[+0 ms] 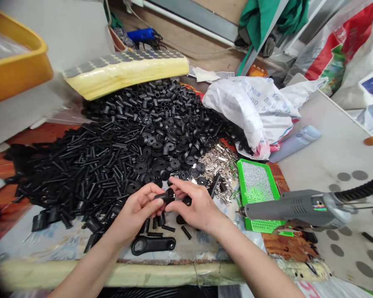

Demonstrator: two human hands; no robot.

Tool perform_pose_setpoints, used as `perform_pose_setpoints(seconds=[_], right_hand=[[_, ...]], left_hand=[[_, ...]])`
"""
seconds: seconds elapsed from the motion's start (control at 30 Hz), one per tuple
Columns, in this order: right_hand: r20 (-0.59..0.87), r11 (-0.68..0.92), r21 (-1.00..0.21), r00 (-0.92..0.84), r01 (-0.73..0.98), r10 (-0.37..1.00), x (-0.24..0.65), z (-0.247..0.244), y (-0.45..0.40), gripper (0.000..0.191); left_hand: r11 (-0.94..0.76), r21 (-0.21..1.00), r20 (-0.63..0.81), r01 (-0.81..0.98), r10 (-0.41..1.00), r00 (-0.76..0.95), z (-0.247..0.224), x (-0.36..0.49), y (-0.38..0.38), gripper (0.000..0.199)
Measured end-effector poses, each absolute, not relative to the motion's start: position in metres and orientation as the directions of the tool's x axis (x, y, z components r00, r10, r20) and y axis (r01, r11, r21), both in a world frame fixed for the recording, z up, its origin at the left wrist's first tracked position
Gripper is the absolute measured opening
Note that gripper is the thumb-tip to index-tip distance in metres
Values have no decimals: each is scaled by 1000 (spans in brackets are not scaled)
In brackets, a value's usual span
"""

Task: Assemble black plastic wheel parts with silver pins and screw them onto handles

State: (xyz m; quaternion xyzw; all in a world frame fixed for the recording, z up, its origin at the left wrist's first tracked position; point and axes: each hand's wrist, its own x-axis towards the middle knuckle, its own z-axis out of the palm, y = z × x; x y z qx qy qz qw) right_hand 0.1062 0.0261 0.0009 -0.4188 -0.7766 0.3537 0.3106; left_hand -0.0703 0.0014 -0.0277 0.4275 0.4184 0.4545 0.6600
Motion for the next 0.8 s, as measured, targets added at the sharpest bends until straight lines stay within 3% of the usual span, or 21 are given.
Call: perform_pose_setpoints(seconds=[0.07, 0.2, 0.27, 0.33, 0.47, 0.67, 0.8], right_hand=[[231, 443, -798, -471, 410, 852, 108, 6, 27, 51], [228, 465, -765, -487, 446, 843, 104, 13, 29, 31], [128, 336, -814, -419, 473, 899, 99, 12, 29, 25], [-55, 98, -893, -322, 440, 945, 94, 9, 29, 22], [-371, -331, -927, -287, 178, 883, 92, 3, 31, 25], [-461, -493, -870, -337, -12, 821, 94, -2, 32, 39], [-426, -451, -892, -332, 1, 842, 92, -3, 29, 35]], left_hand=[[249, 931, -181, -267, 950, 254, -28, -71, 2, 13], [230, 942, -167, -246, 953, 251, -27, -72, 1, 11], [178, 963, -133, -201, 967, 219, -28, -71, 0, 8], [112, 986, -88, -126, 978, 187, -30, -70, -1, 5], [14, 1000, -10, -16, 980, 197, -36, -70, -3, 3], [-13, 1000, 12, 4, 976, 218, -35, -70, -3, 6], [43, 999, -38, -26, 983, 179, -31, -70, -3, 3]])
